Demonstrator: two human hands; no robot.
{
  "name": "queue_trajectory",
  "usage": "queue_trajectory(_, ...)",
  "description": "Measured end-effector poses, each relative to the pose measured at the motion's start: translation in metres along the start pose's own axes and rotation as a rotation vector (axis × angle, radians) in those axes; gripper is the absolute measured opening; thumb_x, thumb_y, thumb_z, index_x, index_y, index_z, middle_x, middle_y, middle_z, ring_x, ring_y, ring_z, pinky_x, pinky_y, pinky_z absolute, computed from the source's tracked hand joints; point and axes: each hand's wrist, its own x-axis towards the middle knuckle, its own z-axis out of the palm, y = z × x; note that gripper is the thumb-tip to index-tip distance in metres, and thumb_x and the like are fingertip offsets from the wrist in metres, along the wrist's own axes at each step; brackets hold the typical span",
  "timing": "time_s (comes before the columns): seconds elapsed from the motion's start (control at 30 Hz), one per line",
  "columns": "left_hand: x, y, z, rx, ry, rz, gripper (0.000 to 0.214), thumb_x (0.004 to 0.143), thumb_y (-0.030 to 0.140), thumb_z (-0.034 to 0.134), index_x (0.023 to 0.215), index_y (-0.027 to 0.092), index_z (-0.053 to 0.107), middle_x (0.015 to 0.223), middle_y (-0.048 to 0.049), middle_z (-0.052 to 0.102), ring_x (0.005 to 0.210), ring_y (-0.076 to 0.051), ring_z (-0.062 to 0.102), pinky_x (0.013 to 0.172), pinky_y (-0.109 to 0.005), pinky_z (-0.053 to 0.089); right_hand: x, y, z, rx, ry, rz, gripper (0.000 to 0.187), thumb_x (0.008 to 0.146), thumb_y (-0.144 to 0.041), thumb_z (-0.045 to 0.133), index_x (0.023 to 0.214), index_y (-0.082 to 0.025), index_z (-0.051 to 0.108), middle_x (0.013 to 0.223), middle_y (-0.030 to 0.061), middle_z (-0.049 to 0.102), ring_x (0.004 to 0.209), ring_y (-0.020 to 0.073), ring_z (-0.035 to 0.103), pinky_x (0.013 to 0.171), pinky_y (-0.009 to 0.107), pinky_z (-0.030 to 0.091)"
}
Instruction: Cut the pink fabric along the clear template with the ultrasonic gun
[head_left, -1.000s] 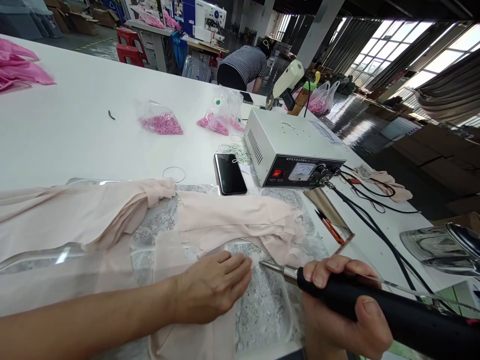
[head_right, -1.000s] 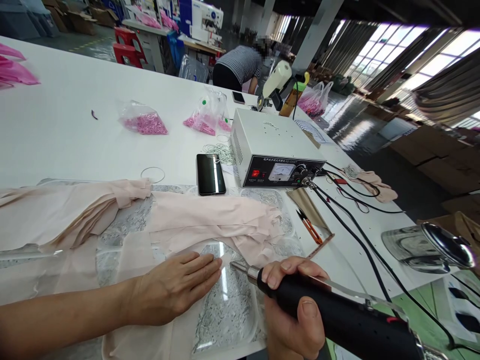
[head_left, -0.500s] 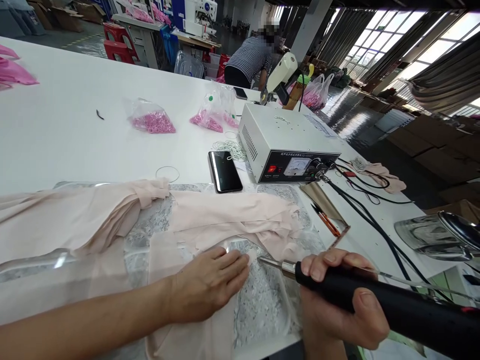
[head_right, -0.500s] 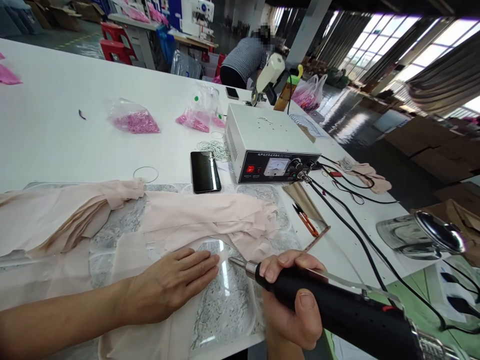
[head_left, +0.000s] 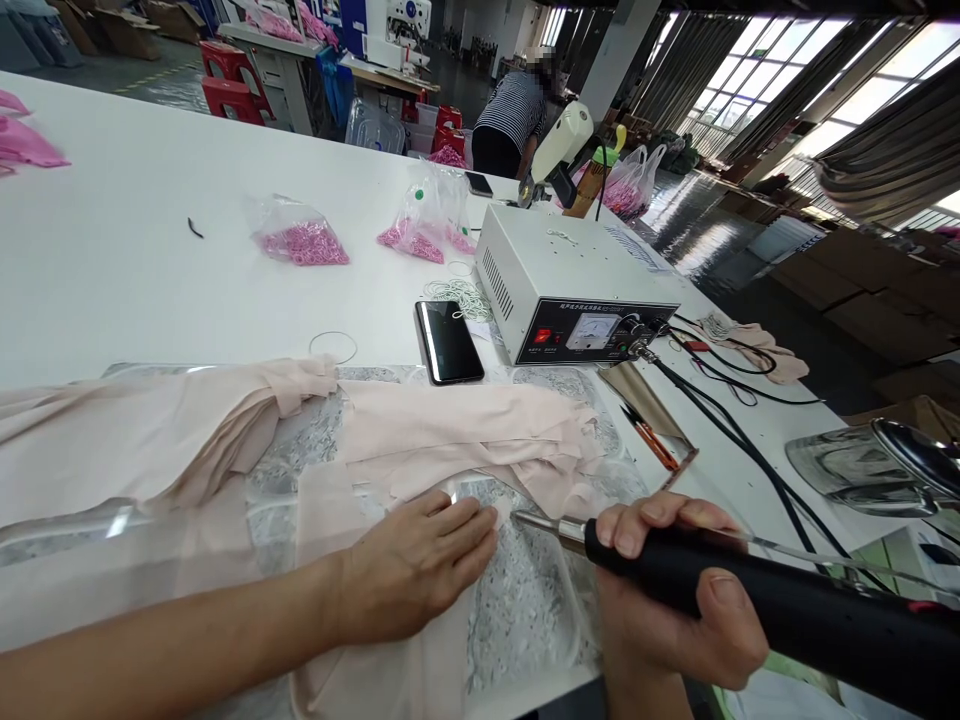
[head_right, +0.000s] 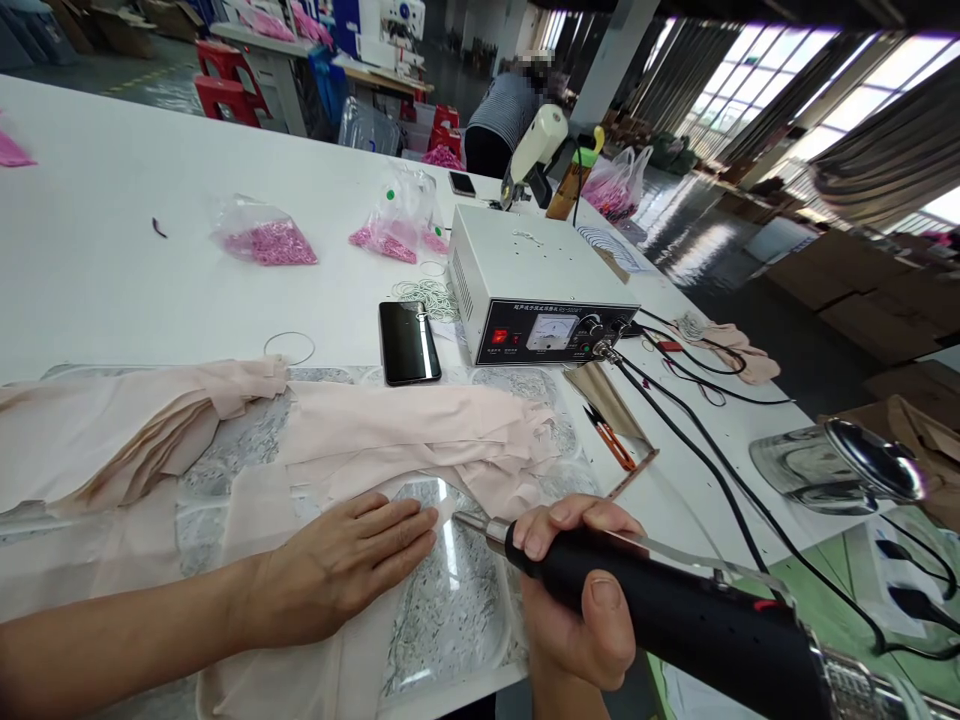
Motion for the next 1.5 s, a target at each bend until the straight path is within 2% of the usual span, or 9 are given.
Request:
queue_trajectory(0.5,-0.001,0.001,0.001,-0.004,0.003,0.0,0.03,0.09,0.008,0.049,0.117,0.005,0.061,0.121,-0.0173,0.065,0.101,-0.025,0.061,0.08,-0.036,0.048,0.001,-0.001,0.006,-0.066,-0.037,-0.023,0.01,0.073,-0.027,0.057,0.08,-0.02,0.057,0.07,-0.0021,0.056,0.047,0.0105,0.051,0.045,0.029,0.047)
queue_trajectory(0.63,-0.001,0.0,0.001,-0.012,0.01,0.001,0.029,0.09,0.009,0.051,0.116,0.004,0.061,0.119,-0.0179,0.064,0.101,-0.025,0.061,0.079,-0.036,0.047,0.002,-0.001,0.009,-0.074,-0.067,-0.023,0.01,0.074,-0.027,0.058,0.081,-0.02,0.057,0.07,-0.0021,0.056,0.047,0.0098,0.051,0.046,0.029,0.048)
queue_trajectory(0.87,-0.001,0.001,0.002,-0.01,0.043,-0.007,0.028,0.092,0.008,0.046,0.115,0.004,0.062,0.117,-0.0168,0.065,0.099,-0.024,0.06,0.075,-0.036,0.047,0.005,0.001,0.013,-0.047,-0.037,-0.012,0.013,0.072,-0.027,0.058,0.083,-0.02,0.059,0.071,-0.0026,0.056,0.048,0.0097,0.051,0.047,0.028,0.048)
queue_trajectory(1.07,-0.002,0.001,0.004,0.008,0.035,-0.008,0.027,0.093,0.011,0.048,0.115,0.007,0.062,0.119,-0.0162,0.065,0.101,-0.023,0.059,0.077,-0.036,0.047,0.006,0.005,0.014,-0.064,-0.044,-0.021,0.015,0.072,-0.029,0.059,0.084,-0.02,0.06,0.073,-0.0025,0.057,0.047,0.0097,0.052,0.047,0.029,0.048)
queue_trajectory(1.33,-0.002,0.001,0.003,0.007,0.039,-0.005,0.027,0.092,0.01,0.048,0.116,0.006,0.061,0.119,-0.0164,0.065,0.1,-0.023,0.06,0.078,-0.036,0.047,0.006,0.006,0.017,-0.1,-0.094,-0.035,0.008,0.077,-0.028,0.058,0.082,-0.021,0.056,0.073,-0.0027,0.056,0.049,0.0098,0.053,0.049,0.029,0.049)
queue_trajectory(1.5,0.0,0.001,0.002,0.0,0.046,-0.007,0.028,0.093,0.008,0.045,0.115,0.005,0.062,0.117,-0.0161,0.066,0.099,-0.024,0.061,0.077,-0.035,0.047,0.006,0.005,0.017,-0.065,-0.062,-0.039,0.011,0.076,-0.029,0.058,0.084,-0.02,0.057,0.074,-0.0024,0.057,0.048,0.0092,0.052,0.048,0.028,0.048)
